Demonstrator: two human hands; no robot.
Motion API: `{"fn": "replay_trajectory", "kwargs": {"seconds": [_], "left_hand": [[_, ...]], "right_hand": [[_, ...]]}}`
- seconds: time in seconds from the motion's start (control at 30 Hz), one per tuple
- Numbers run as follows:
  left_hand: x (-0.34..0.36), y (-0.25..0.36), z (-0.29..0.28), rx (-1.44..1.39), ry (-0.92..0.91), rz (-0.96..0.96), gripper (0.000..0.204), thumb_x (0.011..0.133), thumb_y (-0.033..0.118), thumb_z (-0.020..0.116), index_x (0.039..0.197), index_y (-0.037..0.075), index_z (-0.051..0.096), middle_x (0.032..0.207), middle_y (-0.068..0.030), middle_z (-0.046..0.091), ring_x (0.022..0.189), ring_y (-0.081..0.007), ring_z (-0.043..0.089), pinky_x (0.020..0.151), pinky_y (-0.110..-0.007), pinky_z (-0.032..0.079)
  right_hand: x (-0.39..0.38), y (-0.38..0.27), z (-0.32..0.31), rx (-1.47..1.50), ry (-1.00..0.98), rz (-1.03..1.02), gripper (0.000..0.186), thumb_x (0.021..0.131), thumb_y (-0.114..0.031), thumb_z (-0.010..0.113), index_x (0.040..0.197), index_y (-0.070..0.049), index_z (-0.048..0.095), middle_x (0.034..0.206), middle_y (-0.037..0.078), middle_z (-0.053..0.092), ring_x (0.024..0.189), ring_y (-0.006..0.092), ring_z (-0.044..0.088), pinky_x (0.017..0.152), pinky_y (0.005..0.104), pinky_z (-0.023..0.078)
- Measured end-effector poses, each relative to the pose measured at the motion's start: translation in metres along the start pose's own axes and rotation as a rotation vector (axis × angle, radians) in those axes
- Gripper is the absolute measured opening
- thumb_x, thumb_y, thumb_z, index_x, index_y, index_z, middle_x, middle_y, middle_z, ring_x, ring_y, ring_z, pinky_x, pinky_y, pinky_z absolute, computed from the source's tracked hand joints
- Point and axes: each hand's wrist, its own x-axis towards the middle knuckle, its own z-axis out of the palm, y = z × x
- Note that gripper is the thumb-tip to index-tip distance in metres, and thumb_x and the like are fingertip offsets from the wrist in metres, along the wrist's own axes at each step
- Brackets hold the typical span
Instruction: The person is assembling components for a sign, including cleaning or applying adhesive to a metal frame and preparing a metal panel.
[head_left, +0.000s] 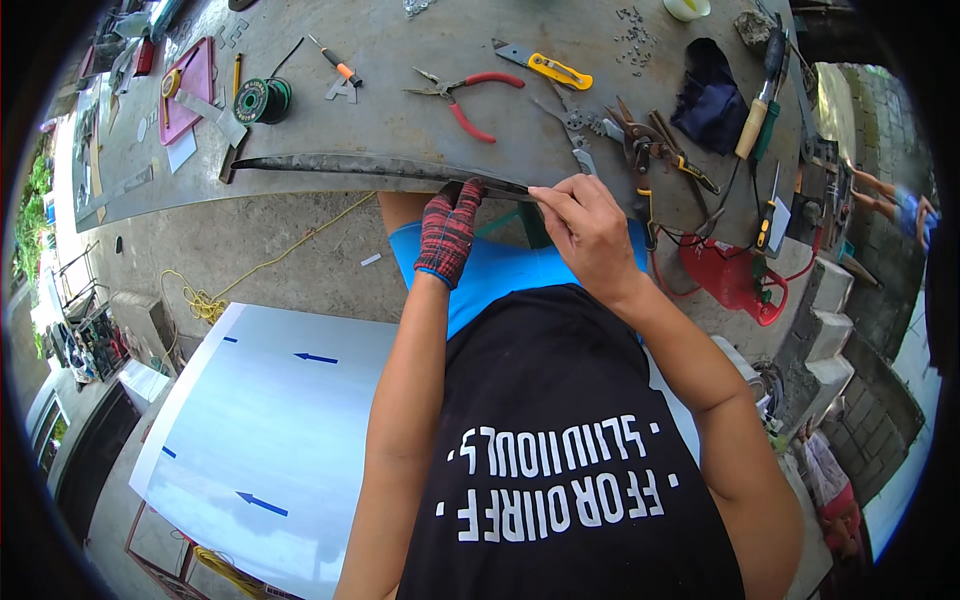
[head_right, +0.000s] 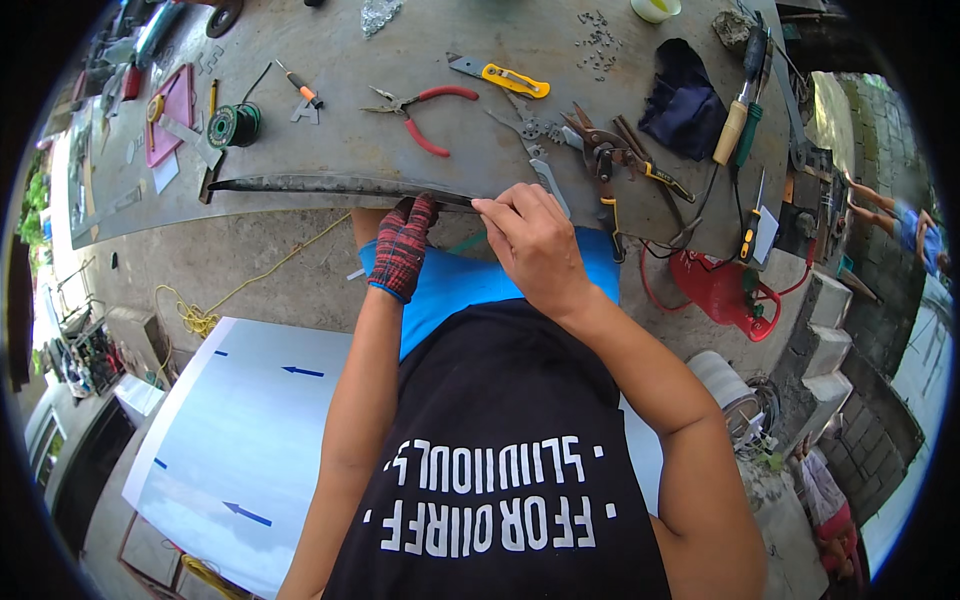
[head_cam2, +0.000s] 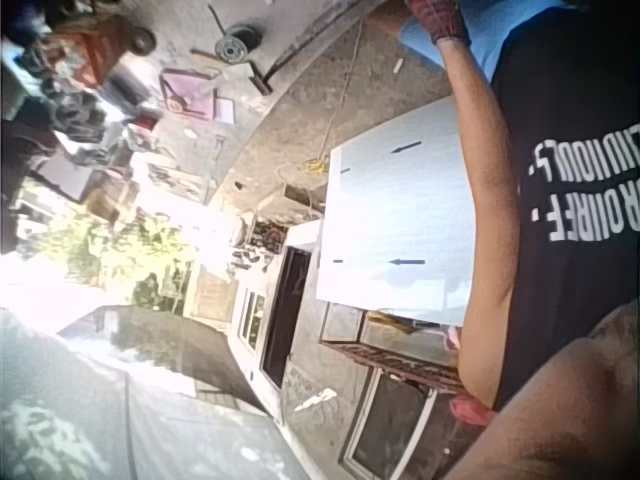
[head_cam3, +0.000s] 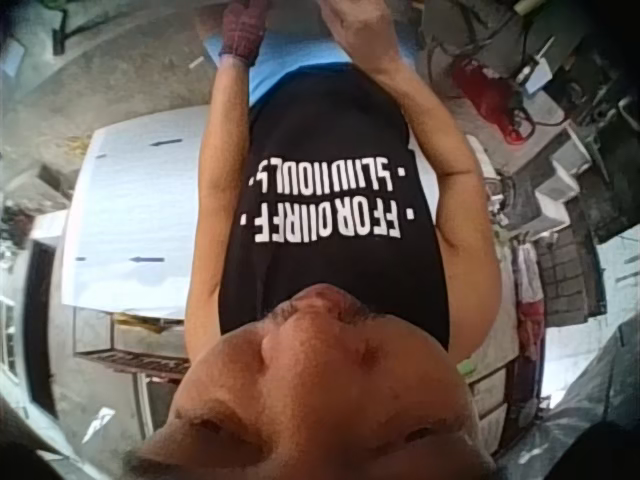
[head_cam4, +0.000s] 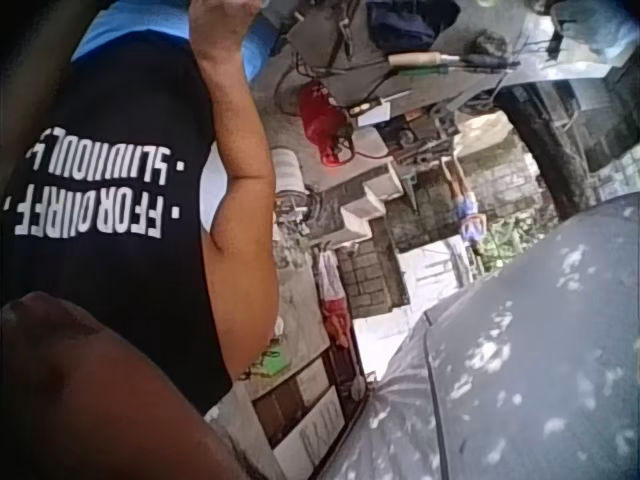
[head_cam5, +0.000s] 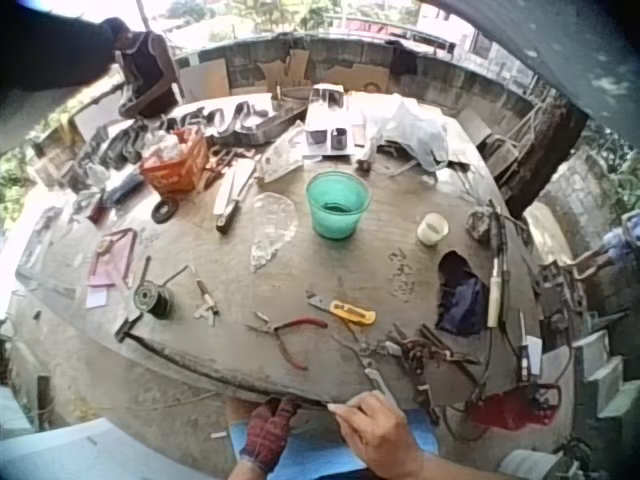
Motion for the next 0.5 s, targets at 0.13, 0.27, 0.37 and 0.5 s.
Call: {"fn": "replay_trajectory", "kwargs": {"seconds": [0.13, 0.27, 0.37, 0.5], "left_hand": [[0.001, -0.001, -0.001, 0.003, -0.006, 0.013, 0.044, 0.106, 0.037, 0.063, 0.117, -0.004, 0.074, 0.113, -0.0171, 0.077, 0.106, -0.0268, 0.067, 0.1, -0.038, 0.048], [0.001, 0.0, 0.0, 0.007, 0.0, 0.015, 0.044, 0.106, 0.037, 0.063, 0.117, -0.004, 0.074, 0.113, -0.0175, 0.077, 0.107, -0.0271, 0.067, 0.101, -0.038, 0.048], [0.002, 0.0, 0.0, 0.023, -0.013, 0.014, 0.044, 0.106, 0.037, 0.062, 0.117, -0.004, 0.074, 0.113, -0.0175, 0.077, 0.107, -0.0273, 0.068, 0.101, -0.038, 0.048], [0.003, 0.0, 0.001, 0.022, -0.02, 0.029, 0.044, 0.106, 0.036, 0.062, 0.118, -0.004, 0.074, 0.112, -0.0171, 0.077, 0.106, -0.0266, 0.067, 0.1, -0.037, 0.048]], "right_hand": [[-0.001, 0.0, 0.001, -0.003, 0.002, 0.001, 0.026, 0.084, 0.002, 0.075, 0.11, -0.003, 0.073, 0.091, 0.009, 0.062, 0.084, 0.028, 0.062, 0.074, 0.0407, 0.051], [0.0, 0.0, -0.001, -0.021, 0.006, -0.005, 0.026, 0.085, 0.002, 0.075, 0.11, -0.004, 0.073, 0.091, 0.008, 0.062, 0.085, 0.0279, 0.062, 0.075, 0.0408, 0.051], [0.002, -0.001, -0.005, -0.016, 0.011, -0.007, 0.025, 0.084, 0.002, 0.075, 0.109, -0.004, 0.074, 0.09, 0.008, 0.062, 0.084, 0.028, 0.062, 0.076, 0.0411, 0.05], [0.007, -0.012, -0.026, 0.02, 0.024, 0.008, 0.024, 0.084, 0.003, 0.075, 0.107, -0.004, 0.075, 0.088, 0.008, 0.064, 0.083, 0.0274, 0.063, 0.075, 0.0391, 0.05]]}}
